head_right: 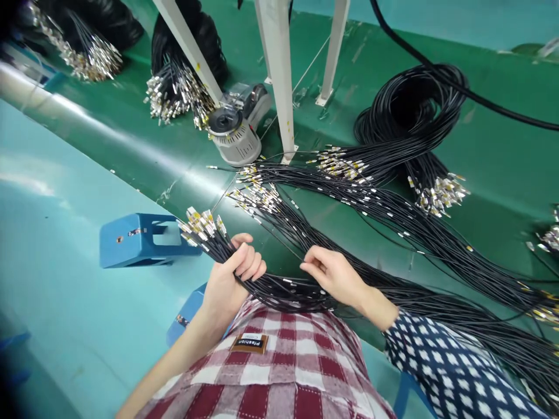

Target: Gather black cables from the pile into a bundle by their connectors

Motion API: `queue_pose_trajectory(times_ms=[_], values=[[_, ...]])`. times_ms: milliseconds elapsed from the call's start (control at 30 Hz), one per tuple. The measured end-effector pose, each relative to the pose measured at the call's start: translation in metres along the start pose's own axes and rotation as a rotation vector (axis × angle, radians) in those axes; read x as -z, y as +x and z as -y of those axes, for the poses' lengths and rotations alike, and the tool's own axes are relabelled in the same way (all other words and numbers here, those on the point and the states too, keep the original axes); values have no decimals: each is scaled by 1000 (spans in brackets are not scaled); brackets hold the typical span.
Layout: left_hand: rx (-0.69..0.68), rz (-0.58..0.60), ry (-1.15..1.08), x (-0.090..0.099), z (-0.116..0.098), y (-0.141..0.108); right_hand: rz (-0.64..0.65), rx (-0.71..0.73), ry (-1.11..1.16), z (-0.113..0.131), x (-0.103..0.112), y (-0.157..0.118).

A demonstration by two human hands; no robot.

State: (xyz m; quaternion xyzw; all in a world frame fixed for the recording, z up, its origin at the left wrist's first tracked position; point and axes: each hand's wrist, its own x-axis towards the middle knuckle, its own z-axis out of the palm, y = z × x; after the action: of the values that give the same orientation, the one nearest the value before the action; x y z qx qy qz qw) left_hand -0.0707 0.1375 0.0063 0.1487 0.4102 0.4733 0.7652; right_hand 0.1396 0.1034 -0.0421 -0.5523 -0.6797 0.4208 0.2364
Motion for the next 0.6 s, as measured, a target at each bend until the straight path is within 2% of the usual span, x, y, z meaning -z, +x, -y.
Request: queue_pose_trajectory(times_ms=[67, 167, 267, 500, 600], values=[[4, 15, 35, -5, 0, 1, -56, 63, -3, 2, 0, -22], [2, 24, 53, -11, 0, 2, -149, 175, -32, 6, -3, -38], [8, 8, 69, -15, 0, 2, -191, 240, -53, 9, -5, -41], [84, 25, 175, -14, -2, -1, -200, 273, -90, 13, -6, -35], [40, 24, 143, -16, -3, -3, -219, 255, -111, 11, -6, -36]])
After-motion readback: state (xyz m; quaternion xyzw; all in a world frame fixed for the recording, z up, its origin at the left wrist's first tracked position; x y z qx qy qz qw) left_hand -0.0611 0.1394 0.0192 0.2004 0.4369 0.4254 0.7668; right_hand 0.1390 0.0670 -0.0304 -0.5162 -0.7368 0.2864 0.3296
